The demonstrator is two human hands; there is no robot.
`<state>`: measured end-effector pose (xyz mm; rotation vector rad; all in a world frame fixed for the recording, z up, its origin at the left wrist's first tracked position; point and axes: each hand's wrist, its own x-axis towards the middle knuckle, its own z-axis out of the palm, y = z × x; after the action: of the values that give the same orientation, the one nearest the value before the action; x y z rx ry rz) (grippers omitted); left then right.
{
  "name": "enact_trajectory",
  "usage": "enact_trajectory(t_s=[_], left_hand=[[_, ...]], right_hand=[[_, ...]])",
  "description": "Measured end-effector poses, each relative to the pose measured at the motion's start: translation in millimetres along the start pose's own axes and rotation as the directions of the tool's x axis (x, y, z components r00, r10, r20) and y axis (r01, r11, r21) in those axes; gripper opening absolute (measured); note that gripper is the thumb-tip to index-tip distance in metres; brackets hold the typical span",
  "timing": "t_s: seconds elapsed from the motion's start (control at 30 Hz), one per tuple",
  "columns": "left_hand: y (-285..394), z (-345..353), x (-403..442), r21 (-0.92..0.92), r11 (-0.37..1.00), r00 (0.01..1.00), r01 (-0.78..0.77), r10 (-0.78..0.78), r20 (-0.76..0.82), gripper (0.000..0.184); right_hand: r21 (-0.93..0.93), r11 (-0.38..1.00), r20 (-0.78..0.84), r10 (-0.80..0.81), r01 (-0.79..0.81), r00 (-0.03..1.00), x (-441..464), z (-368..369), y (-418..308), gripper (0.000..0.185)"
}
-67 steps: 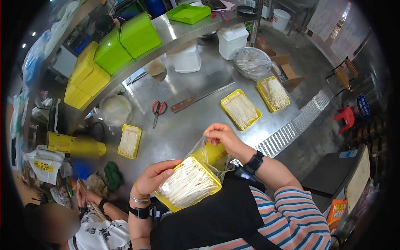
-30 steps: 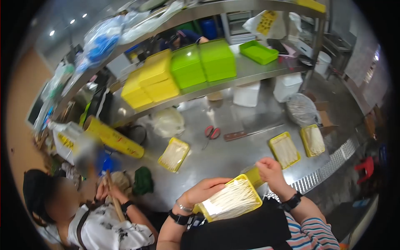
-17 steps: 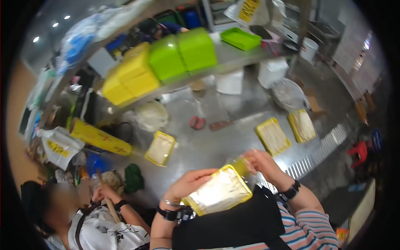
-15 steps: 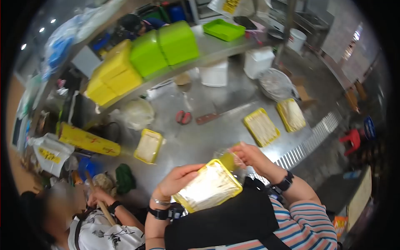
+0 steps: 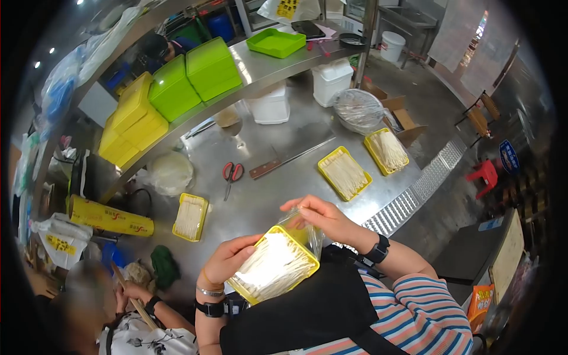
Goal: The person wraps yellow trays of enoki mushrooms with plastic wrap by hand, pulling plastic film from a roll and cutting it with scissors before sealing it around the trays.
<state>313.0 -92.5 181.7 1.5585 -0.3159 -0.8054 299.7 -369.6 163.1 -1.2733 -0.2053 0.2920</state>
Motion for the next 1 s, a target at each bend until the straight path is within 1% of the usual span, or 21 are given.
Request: enact_trajectory(t_s=[0.03,0.07,0.1,0.13,0.17,0.23,0.27,0.33,0.47,0.53,0.57,0.63,0.67,0.73,0.77,0.8,0.87,0.9,0.93,0.97,1.0], left_hand=[[0,1,-1,0.039,0.999,1.000,-0.007,0.006,0.012,0.034],[-1,1,-3,0.038,0.999,1.000,-0.001,0.001,0.007,0.034],[-2,2,-3,0.011,1.000,1.000,0.002,-0.002,-0.001,0.034],[-3,3,-3,-0.017,1.000,1.000,0.003,-0.003,-0.006,0.034],[-4,4,-4,-0.018,1.000,1.000,0.007,-0.007,0.002,0.034],[-6,5,-4,-0.070,0.998,1.000,0.002,-0.004,-0.022,0.034],[-6,6,-3,-0.073,0.997,1.000,0.005,-0.006,-0.013,0.034],[-4,7,-3,-0.091,0.996,1.000,-0.008,0.006,-0.013,0.034],[-7,8,-4,-0.095,0.995,1.000,-0.025,0.023,-0.013,0.034],[-9,9,-4,-0.110,0.994,1.000,-0.019,0.018,-0.005,0.035],[-7,10,-5,-0.109,0.994,1.000,-0.017,0.016,-0.007,0.035],[-2,14,-6,-0.102,0.994,0.999,-0.039,0.040,0.011,0.035],[-2,16,-6,-0.104,0.994,0.999,-0.041,0.041,0.005,0.035],[-2,15,-5,-0.143,0.990,1.000,0.007,-0.003,0.029,0.033],[-4,16,-4,-0.139,0.990,1.000,0.002,0.000,0.018,0.033],[-6,16,-3,-0.150,0.988,1.000,0.023,-0.020,0.021,0.035],[-7,11,-4,-0.144,0.989,0.999,0.031,-0.034,-0.021,0.036],[-8,10,-3,-0.133,0.990,0.999,0.045,-0.045,-0.003,0.040],[-9,6,-2,-0.125,0.990,0.998,0.059,-0.056,0.024,0.044],[-12,3,-2,-0.020,0.995,0.994,0.102,-0.102,0.028,0.054],[-12,2,-1,-0.019,0.995,0.995,0.099,-0.098,0.029,0.054]], right_hand=[[-0.112,0.993,-0.035,-0.030,0.026,0.999,2,-2,12,0.020],[-0.106,0.994,-0.031,-0.026,0.023,0.999,1,-3,16,0.020],[-0.335,0.940,-0.043,-0.089,0.070,0.995,0,-4,15,0.020],[-0.547,0.830,-0.043,-0.154,0.106,0.987,-2,-4,13,0.020],[-0.547,0.831,-0.052,-0.151,0.099,0.987,-3,-3,12,0.020],[-0.506,0.861,-0.146,-0.144,0.051,0.979,-3,4,11,0.020],[-0.508,0.860,-0.154,-0.141,0.044,0.978,-3,4,11,0.020],[-0.305,0.951,-0.202,-0.016,-0.048,0.979,-2,6,12,0.022],[-0.255,0.967,-0.190,-0.060,0.010,0.980,14,-6,61,0.021],[-0.070,0.984,-0.174,0.152,-0.167,0.973,17,-1,66,0.019],[-0.068,0.984,-0.173,0.153,-0.167,0.973,20,4,71,0.019],[-0.045,0.978,-0.069,0.198,-0.201,0.978,23,16,81,0.016],[-0.047,0.978,-0.062,0.200,-0.203,0.978,21,20,83,0.016],[0.152,0.925,0.167,0.324,-0.349,0.931,20,28,85,0.015],[0.124,0.943,0.234,0.274,-0.309,0.933,19,28,84,0.015],[0.121,0.945,0.251,0.266,-0.303,0.931,17,29,82,0.015],[0.154,0.907,0.309,0.332,-0.391,0.891,17,36,78,0.022],[0.240,0.870,0.343,0.340,-0.432,0.875,18,36,84,0.025],[0.232,0.873,0.365,0.331,-0.429,0.870,20,38,87,0.025],[0.152,0.903,0.373,0.323,-0.401,0.870,20,37,89,0.027],[0.073,0.926,0.371,0.320,-0.370,0.872,19,36,87,0.029]])
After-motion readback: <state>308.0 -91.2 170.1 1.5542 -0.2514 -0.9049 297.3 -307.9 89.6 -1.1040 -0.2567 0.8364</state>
